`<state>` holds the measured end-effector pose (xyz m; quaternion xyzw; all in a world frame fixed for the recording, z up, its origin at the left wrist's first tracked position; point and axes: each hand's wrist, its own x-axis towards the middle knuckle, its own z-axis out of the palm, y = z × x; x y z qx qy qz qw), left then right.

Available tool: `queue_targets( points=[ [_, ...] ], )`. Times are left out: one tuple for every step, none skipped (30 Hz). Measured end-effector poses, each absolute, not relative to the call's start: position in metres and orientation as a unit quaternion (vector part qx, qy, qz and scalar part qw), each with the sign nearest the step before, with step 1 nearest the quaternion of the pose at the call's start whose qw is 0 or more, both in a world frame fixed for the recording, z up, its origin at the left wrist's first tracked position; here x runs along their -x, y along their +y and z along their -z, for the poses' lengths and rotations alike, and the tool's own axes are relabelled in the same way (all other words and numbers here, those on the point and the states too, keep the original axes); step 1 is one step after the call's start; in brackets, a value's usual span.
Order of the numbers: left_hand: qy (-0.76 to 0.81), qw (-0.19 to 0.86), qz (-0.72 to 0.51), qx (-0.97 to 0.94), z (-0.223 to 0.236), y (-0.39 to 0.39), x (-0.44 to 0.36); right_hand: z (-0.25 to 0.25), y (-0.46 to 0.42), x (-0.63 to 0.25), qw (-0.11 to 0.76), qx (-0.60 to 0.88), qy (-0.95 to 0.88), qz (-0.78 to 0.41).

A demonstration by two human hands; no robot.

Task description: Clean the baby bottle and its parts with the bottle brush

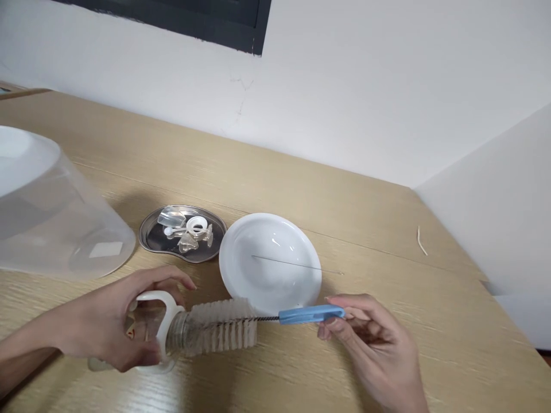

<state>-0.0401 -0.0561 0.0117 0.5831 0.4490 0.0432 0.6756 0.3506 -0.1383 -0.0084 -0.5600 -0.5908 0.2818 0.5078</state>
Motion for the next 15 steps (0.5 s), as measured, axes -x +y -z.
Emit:
queue_targets(
  points=[
    [0.447, 0.673, -0.043, -0.587, -0.0119, -0.0571, 0.0397, 0.0088, -0.1384, -0.3507, 0.506, 0.560, -0.592, -0.283],
    [0.445, 0.668, -0.045, -0.595, -0.0125, -0.0579, 0.0393, 0.0092, -0.1384, -0.3508, 0.505, 0.560, -0.592, -0.286],
    [0.442, 0.661, -0.050, -0.605, -0.0134, -0.0587, 0.0389, 0.0096, -0.1383, -0.3507, 0.504, 0.560, -0.591, -0.289],
    [0.438, 0.655, -0.056, -0.613, -0.0145, -0.0593, 0.0386, 0.0103, -0.1382, -0.3506, 0.503, 0.559, -0.589, -0.294],
    [0.435, 0.652, -0.062, -0.619, -0.0157, -0.0597, 0.0385, 0.0112, -0.1381, -0.3505, 0.503, 0.559, -0.587, -0.300],
    [0.432, 0.651, -0.065, -0.620, -0.0166, -0.0601, 0.0385, 0.0122, -0.1382, -0.3506, 0.502, 0.558, -0.585, -0.307],
    [0.431, 0.652, -0.066, -0.620, -0.0172, -0.0603, 0.0386, 0.0134, -0.1382, -0.3508, 0.501, 0.558, -0.582, -0.316],
    [0.432, 0.654, -0.067, -0.618, -0.0174, -0.0604, 0.0388, 0.0144, -0.1383, -0.3511, 0.499, 0.558, -0.578, -0.325],
    [0.434, 0.656, -0.068, -0.614, -0.0171, -0.0605, 0.0391, 0.0151, -0.1383, -0.3515, 0.496, 0.560, -0.575, -0.331],
    [0.435, 0.660, -0.066, -0.609, -0.0166, -0.0606, 0.0394, 0.0154, -0.1382, -0.3519, 0.491, 0.563, -0.574, -0.334],
    [0.437, 0.665, -0.064, -0.603, -0.0159, -0.0606, 0.0397, 0.0151, -0.1380, -0.3523, 0.484, 0.566, -0.577, -0.335],
    [0.437, 0.669, -0.063, -0.597, -0.0153, -0.0605, 0.0399, 0.0144, -0.1377, -0.3525, 0.476, 0.569, -0.582, -0.333],
    [0.437, 0.673, -0.064, -0.593, -0.0147, -0.0604, 0.0401, 0.0132, -0.1373, -0.3525, 0.469, 0.570, -0.589, -0.330],
    [0.436, 0.676, -0.065, -0.590, -0.0143, -0.0602, 0.0403, 0.0118, -0.1369, -0.3522, 0.464, 0.570, -0.595, -0.326],
    [0.434, 0.679, -0.069, -0.589, -0.0141, -0.0600, 0.0404, 0.0104, -0.1364, -0.3516, 0.460, 0.568, -0.600, -0.324]
  ],
)
